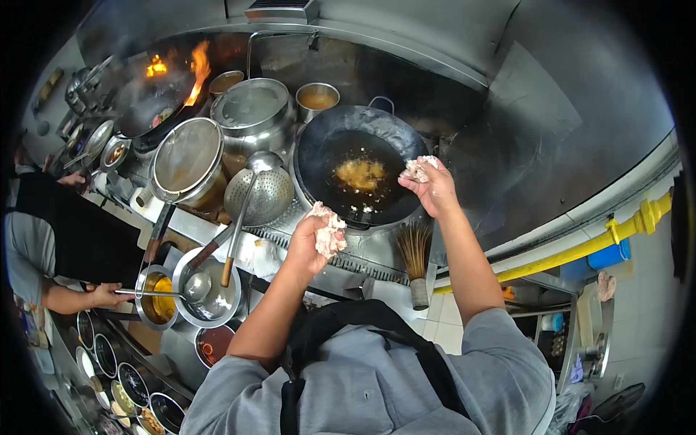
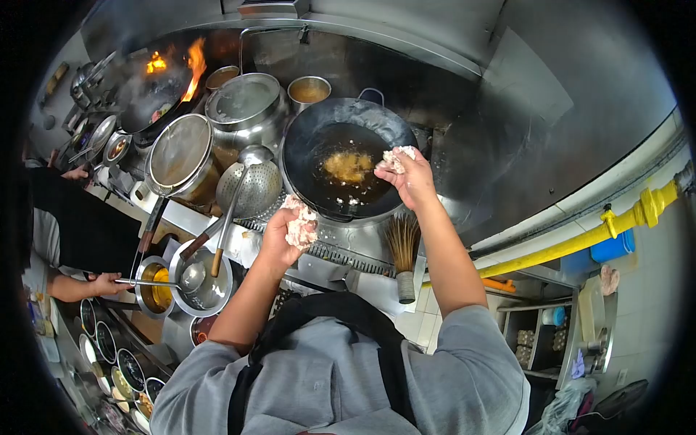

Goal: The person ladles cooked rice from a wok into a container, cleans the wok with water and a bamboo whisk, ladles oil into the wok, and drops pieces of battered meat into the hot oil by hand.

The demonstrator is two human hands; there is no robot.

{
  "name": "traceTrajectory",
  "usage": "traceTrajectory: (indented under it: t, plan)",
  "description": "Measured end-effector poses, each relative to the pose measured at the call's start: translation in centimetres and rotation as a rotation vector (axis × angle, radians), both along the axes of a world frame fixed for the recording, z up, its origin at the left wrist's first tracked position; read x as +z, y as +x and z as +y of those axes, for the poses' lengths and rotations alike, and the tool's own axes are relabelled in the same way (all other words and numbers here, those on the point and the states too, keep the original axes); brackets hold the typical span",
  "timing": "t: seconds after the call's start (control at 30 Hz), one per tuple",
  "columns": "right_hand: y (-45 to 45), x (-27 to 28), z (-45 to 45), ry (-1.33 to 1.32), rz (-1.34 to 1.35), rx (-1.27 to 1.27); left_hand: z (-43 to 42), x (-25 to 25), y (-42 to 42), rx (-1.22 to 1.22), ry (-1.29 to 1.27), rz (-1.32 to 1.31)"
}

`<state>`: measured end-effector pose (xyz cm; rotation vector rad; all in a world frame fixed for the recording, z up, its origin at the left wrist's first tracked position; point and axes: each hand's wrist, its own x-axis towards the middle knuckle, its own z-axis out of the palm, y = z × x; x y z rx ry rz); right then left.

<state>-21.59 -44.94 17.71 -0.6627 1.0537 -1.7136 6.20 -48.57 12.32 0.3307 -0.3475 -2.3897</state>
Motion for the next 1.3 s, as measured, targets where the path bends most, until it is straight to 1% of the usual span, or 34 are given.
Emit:
traceTrajectory:
  t: [0.17, 0.23, 0.27, 0.3, 0.37, 0.4, 0.47, 0.5, 0.57, 0.63, 0.7, 0.73, 0.8, 0.9, 0.93, 0.97, 1.03, 1.07, 1.1, 1.13, 1.17, 1.23, 1.27, 1.3]
  plan:
    - [0.8, -0.6, -0.7, 0.007, 0.036, -0.095, 0.2, 0.4, 0.2, 0.009, -0.040, -0.071]
    - [0.1, -1.0, -1.3, -0.060, -0.064, -0.008, 0.3, 0.3, 0.4, 0.018, -0.065, -0.077]
    - [-0.4, -1.2, -1.4, -0.020, -0.135, -0.020, 0.3, 0.2, 0.4, 0.026, -0.087, -0.084]
    - [-0.4, -1.2, -1.5, -0.020, -0.135, -0.019, 0.3, 0.2, 0.5, 0.027, -0.088, -0.084]
    - [-0.6, -1.1, -1.6, -0.075, -0.329, 0.010, 0.3, 0.2, 0.6, 0.035, -0.081, -0.093]
    - [-1.0, -1.5, -1.9, -0.075, -0.329, 0.010, 0.2, 0.2, 0.7, 0.035, -0.081, -0.093]
    - [-2.1, -2.8, -2.7, -0.020, -0.299, -0.010, 0.2, 0.1, 0.7, 0.041, -0.050, -0.089]
    - [-1.5, -2.1, -2.6, -0.020, -0.298, -0.012, 0.2, 0.1, 0.6, 0.039, -0.050, -0.089]
    - [0.6, 0.2, -2.3, 0.060, -0.135, -0.140, 0.1, 0.1, 0.7, 0.048, -0.052, -0.121]
    - [0.2, -0.3, -2.3, 0.037, -0.151, -0.120, 0.2, 0.4, 0.7, 0.056, -0.052, -0.137]
    - [0.3, -0.3, -2.2, -0.001, 0.004, -0.121, 0.3, 0.4, 0.7, 0.061, -0.050, -0.152]
    - [0.5, 0.1, -2.1, 0.002, 0.004, -0.123, 0.2, 0.2, 0.6, 0.066, -0.050, -0.150]
    - [0.9, 1.3, -2.0, -0.005, 0.001, -0.226, 0.2, -0.1, 0.5, 0.069, -0.048, -0.148]
    - [0.3, 2.4, -1.9, 0.032, 0.053, -0.210, 0.2, -0.3, 0.5, 0.065, -0.056, -0.135]
    - [0.4, 2.3, -2.5, 0.041, 0.076, -0.276, 0.2, -0.4, 0.6, 0.055, -0.064, -0.123]
    - [0.5, 2.3, -2.9, 0.042, 0.078, -0.276, 0.2, -0.4, 0.6, 0.046, -0.071, -0.110]
    - [0.4, 2.0, -3.5, 0.183, 0.298, -0.332, 0.2, -0.2, 0.7, 0.046, -0.025, -0.076]
    - [-0.5, 0.7, -4.3, 0.184, 0.298, -0.329, 0.2, -0.2, 0.8, 0.044, 0.020, -0.043]
    - [-2.0, -1.4, -5.4, 0.215, 0.706, -0.322, 0.2, -0.2, 1.0, 0.047, 0.021, -0.043]
    - [-1.7, -1.4, -5.8, 0.239, 1.115, -0.304, 0.1, -0.3, 1.3, 0.060, 0.027, -0.069]
    - [-1.3, -1.4, -5.9, 0.425, 1.282, -0.260, 0.1, -0.3, 1.5, 0.074, 0.034, -0.096]
    - [-3.9, -5.4, -7.6, 0.413, 1.419, 0.057, 0.1, -0.1, 1.9, 0.115, 0.062, -0.136]
    - [-3.9, -6.7, -7.7, 0.301, 1.281, 0.091, 0.1, 0.1, 2.2, 0.149, 0.054, -0.168]
    - [-4.0, -7.5, -8.3, 0.298, 1.285, 0.099, 0.1, 0.2, 2.4, 0.183, 0.046, -0.200]
